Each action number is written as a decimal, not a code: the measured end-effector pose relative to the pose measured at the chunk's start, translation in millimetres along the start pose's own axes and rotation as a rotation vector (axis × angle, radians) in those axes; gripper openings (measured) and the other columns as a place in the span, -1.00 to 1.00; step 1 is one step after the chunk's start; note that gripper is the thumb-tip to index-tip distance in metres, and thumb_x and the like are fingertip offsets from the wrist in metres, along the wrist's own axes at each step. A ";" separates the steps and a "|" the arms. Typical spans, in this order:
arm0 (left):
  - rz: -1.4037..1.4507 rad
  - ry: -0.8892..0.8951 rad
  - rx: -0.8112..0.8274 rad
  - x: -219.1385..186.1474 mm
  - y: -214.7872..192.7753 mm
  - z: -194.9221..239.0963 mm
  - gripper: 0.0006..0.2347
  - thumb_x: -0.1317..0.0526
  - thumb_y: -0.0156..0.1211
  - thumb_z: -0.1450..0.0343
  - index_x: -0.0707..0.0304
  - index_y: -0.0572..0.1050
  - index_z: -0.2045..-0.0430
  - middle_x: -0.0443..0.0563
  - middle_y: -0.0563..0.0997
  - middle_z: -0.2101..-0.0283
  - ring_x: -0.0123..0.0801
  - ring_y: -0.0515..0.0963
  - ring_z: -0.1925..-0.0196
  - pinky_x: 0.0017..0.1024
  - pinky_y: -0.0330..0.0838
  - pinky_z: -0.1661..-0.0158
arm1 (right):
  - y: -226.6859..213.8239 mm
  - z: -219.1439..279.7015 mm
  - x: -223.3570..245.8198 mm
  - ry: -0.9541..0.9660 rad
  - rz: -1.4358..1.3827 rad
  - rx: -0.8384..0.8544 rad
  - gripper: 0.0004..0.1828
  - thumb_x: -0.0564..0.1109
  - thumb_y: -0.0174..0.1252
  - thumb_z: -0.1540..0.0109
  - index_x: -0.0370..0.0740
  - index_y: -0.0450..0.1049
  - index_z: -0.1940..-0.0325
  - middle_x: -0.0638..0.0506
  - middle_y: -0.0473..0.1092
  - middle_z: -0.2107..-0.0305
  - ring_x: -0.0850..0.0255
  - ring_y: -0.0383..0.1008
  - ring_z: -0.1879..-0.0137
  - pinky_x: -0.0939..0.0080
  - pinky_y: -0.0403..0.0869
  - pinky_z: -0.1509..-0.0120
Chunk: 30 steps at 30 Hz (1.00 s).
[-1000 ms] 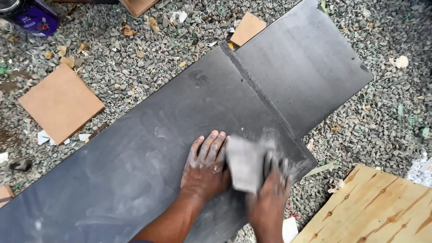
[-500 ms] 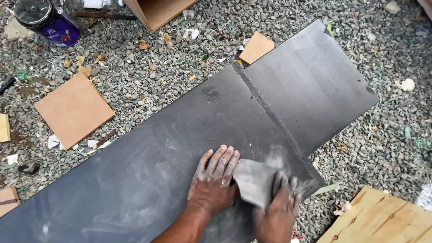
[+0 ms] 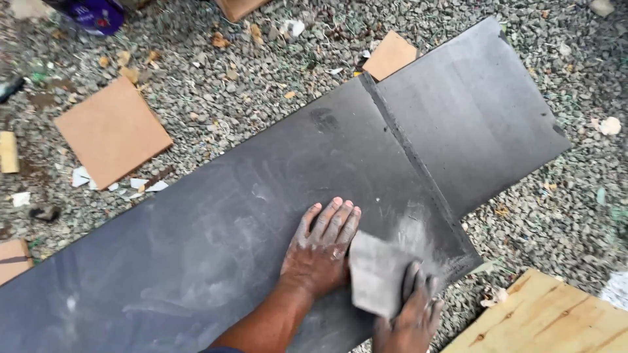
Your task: The person sands a large dark gray rectangular slab with a sanding block, moving back and forth across the surface and along the edges. The person holds the slab steady with one hand while sanding with the other.
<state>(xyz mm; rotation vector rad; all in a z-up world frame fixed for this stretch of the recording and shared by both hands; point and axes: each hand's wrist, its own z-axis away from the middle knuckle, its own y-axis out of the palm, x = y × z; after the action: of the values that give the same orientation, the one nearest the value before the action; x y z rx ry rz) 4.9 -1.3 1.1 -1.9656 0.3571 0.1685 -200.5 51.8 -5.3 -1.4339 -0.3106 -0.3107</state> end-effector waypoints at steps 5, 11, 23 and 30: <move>-0.031 -0.018 0.058 -4.0 8.0 7.0 -0.48 0.03 0.08 -0.42 0.24 0.41 -0.29 0.05 0.45 -0.34 -0.12 0.37 -0.43 -0.03 0.21 -0.38 | -24.5 -51.7 25.0 -0.157 -0.080 -0.024 0.03 -0.18 -0.03 0.05 -0.43 -0.01 -0.55 -0.33 0.11 -0.42 -0.27 -0.20 -0.65 -0.30 -0.22 -0.66; -0.046 -0.023 0.061 3.0 9.8 1.7 -0.44 0.07 0.09 -0.33 0.23 0.42 -0.28 0.03 0.47 -0.33 -0.16 0.39 -0.42 -0.06 0.21 -0.38 | -23.2 -23.5 12.9 -0.146 -0.050 -0.004 0.09 -0.23 -0.01 0.12 -0.28 0.03 -0.57 -0.13 0.13 -0.44 -0.19 -0.10 -0.65 -0.33 -0.12 -0.62; -0.100 -0.016 0.084 -3.0 9.6 4.7 -0.41 -0.09 0.00 -0.41 0.35 0.39 -0.27 0.04 0.50 -0.30 -0.19 0.38 -0.42 -0.10 0.21 -0.38 | -35.7 -53.4 30.4 -0.212 -0.118 0.052 -0.07 -0.14 0.02 -0.04 -0.51 0.01 -0.49 -0.36 0.13 -0.40 -0.25 -0.11 -0.62 -0.28 -0.20 -0.66; -0.078 -0.072 0.188 -1.8 14.1 8.2 -0.41 -0.12 -0.01 -0.49 0.35 0.35 -0.31 0.05 0.41 -0.39 -0.21 0.29 -0.49 -0.08 0.04 -0.45 | -20.3 -24.6 27.9 -0.203 -0.093 0.025 -0.22 0.08 -0.11 -0.33 -0.31 0.01 -0.58 -0.24 0.14 -0.42 -0.23 -0.08 -0.63 -0.32 -0.12 -0.61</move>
<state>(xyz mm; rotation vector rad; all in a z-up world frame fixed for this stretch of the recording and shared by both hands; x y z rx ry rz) -1.1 1.1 -14.1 -1.7796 0.2403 0.1498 -182.1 24.5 21.4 -1.4317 -0.5459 -0.2355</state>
